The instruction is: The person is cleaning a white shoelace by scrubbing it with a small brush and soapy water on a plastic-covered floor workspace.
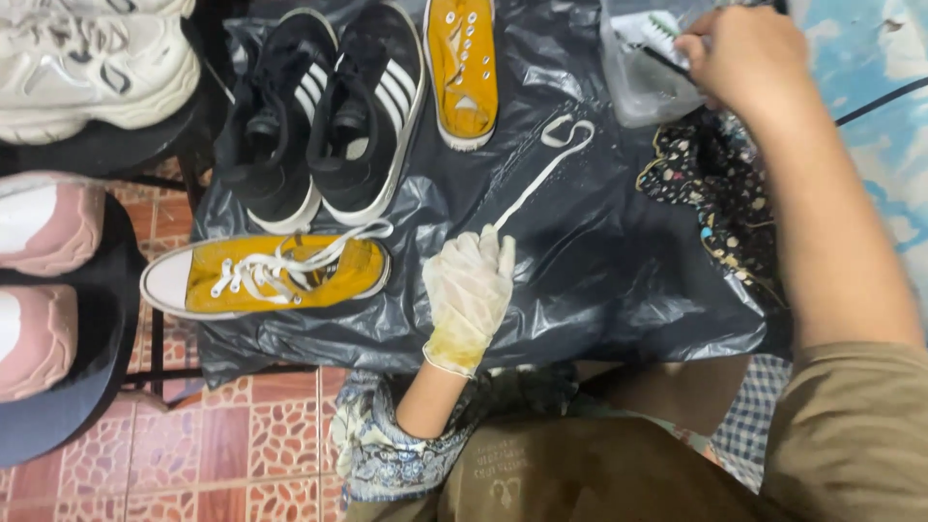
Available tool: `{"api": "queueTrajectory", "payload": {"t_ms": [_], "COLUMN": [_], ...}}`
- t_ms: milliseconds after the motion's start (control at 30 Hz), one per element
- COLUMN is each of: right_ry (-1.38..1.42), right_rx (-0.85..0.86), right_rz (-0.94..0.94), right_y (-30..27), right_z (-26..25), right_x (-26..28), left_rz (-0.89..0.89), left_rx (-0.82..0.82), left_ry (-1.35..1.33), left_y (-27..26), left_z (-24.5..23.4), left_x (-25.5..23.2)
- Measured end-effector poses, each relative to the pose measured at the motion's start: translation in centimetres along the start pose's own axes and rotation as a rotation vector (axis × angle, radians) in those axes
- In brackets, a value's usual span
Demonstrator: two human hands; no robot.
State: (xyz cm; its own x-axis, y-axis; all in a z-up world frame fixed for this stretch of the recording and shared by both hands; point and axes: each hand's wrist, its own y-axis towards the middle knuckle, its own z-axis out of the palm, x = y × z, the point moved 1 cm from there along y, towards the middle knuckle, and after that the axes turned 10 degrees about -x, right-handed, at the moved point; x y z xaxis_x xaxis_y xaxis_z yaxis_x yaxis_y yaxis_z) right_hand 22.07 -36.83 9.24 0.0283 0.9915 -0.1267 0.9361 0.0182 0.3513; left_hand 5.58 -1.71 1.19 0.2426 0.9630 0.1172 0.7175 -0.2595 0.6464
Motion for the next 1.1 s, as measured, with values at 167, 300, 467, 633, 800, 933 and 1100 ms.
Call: {"api": "queueTrajectory", "payload": {"t_ms": [167,300,467,633,800,933,1100], "right_ry": [0.188,-0.262,0.213,0.148,0.023,-0.232,-0.191], "right_rx": [-0.127,-0.559,-0.106,-0.087,0.121,-0.492,-0.177], "right_rz": [-0.113,-0.267,-0.237,-0.086,-0.096,-0.201,-0.167], "right_y": [-5.8,-13.8,-14.0,-14.8,-12.1,-15.3,-12.9], "right_z": [-2.7,1.1,2.1,2.9,6.6,1.8,5.5], "right_x": [6.4,14.9,13.8,14.9,12.3,16.1,12.6], "left_rz": [-0.036,-0.118,-0.107,-0.099,-0.095,-0.104,-0.11], "left_rx": [-0.12,-0.188,-0.242,-0.258,-0.287,-0.323,-0.322], "left_ry": [-0.042,-0.268,-0.309,-0.346,-0.346,-0.338,-0.342], "left_y": [0.2,-1.7,-1.5,-1.1,-2.1,-2.5,-2.7], "left_z": [-2.1,1.0,0.3,-0.3,1.3,2.3,3.0], "left_x": [0.0,-0.3,0.0,0.4,0.3,0.1,-0.1]}}
